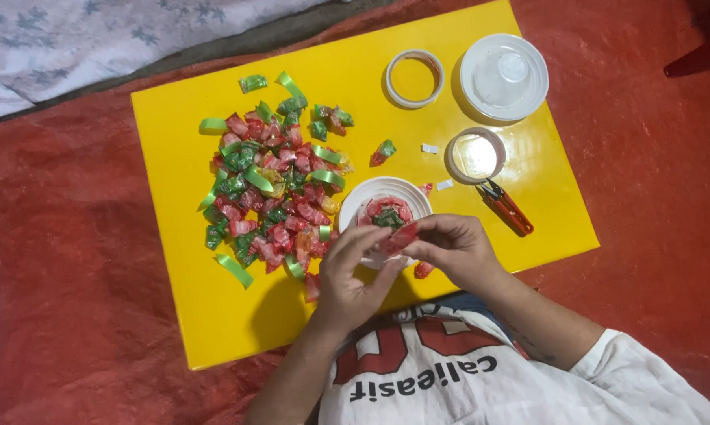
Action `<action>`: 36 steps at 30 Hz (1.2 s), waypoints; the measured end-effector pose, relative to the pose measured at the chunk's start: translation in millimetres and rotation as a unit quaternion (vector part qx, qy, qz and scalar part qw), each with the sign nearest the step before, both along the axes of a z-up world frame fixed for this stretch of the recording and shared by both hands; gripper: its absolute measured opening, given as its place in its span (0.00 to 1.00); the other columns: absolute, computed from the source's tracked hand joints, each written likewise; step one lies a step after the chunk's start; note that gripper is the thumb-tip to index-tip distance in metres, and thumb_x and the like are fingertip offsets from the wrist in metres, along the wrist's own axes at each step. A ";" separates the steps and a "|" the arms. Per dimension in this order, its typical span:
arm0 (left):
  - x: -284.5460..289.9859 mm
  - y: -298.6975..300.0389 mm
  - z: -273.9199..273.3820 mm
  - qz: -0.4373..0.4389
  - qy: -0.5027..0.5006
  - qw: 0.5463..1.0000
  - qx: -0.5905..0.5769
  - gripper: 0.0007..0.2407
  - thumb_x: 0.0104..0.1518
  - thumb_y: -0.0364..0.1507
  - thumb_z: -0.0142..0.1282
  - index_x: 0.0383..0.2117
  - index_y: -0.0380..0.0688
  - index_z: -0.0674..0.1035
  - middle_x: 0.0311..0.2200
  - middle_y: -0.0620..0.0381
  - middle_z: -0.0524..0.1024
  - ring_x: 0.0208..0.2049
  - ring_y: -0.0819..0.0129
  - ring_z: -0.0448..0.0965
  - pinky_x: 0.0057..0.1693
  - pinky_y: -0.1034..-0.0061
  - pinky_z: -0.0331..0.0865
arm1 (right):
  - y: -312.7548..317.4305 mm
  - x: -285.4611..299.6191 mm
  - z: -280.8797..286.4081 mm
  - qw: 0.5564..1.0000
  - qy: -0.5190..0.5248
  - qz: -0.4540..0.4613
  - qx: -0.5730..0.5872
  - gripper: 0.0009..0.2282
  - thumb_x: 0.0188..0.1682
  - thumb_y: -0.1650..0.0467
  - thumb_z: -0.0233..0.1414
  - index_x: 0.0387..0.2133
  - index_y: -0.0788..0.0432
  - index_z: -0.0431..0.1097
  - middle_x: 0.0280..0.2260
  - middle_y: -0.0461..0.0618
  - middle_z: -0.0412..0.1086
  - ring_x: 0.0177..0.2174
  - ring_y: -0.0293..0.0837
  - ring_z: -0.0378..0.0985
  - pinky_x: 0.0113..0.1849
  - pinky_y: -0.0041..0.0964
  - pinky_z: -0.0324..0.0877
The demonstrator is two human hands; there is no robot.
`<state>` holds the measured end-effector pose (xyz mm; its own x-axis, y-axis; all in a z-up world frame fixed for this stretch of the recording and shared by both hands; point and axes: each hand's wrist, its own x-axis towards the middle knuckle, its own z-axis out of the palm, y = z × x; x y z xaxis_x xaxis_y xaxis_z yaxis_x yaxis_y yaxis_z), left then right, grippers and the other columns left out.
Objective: The person arranges small red and green wrapped items on a white plate, forming a flower-like pattern. They pick up individual pieces from a pile on the yellow table and place them carefully around a central green item.
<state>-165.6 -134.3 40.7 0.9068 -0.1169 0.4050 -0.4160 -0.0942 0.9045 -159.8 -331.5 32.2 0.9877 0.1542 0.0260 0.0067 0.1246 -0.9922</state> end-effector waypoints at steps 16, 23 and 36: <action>2.2 7.3 -4.4 -0.089 0.232 0.932 -0.265 0.06 0.62 0.25 0.59 0.40 0.36 0.82 0.36 0.52 0.79 0.36 0.71 0.82 0.47 0.75 0.79 | 9.4 -0.5 17.5 0.995 -0.081 0.060 -0.016 0.11 0.45 0.77 0.61 0.41 0.67 0.79 0.32 0.64 0.79 0.29 0.52 0.85 0.31 0.41 0.82; -1.0 12.5 3.9 0.008 0.081 0.989 -0.121 0.08 0.56 0.23 0.66 0.40 0.36 0.85 0.31 0.48 0.79 0.32 0.66 0.81 0.39 0.73 0.79 | 11.7 8.9 25.5 0.968 -0.209 0.040 -0.131 0.10 0.45 0.78 0.59 0.41 0.65 0.80 0.33 0.63 0.79 0.29 0.53 0.85 0.29 0.40 0.81; -0.5 13.6 8.5 -0.007 0.012 1.000 -0.027 0.10 0.53 0.18 0.61 0.41 0.35 0.85 0.29 0.46 0.79 0.27 0.62 0.81 0.30 0.74 0.78 | 7.5 16.5 31.5 0.925 -0.297 0.073 -0.227 0.08 0.43 0.77 0.60 0.37 0.63 0.81 0.30 0.61 0.80 0.29 0.57 0.86 0.30 0.45 0.81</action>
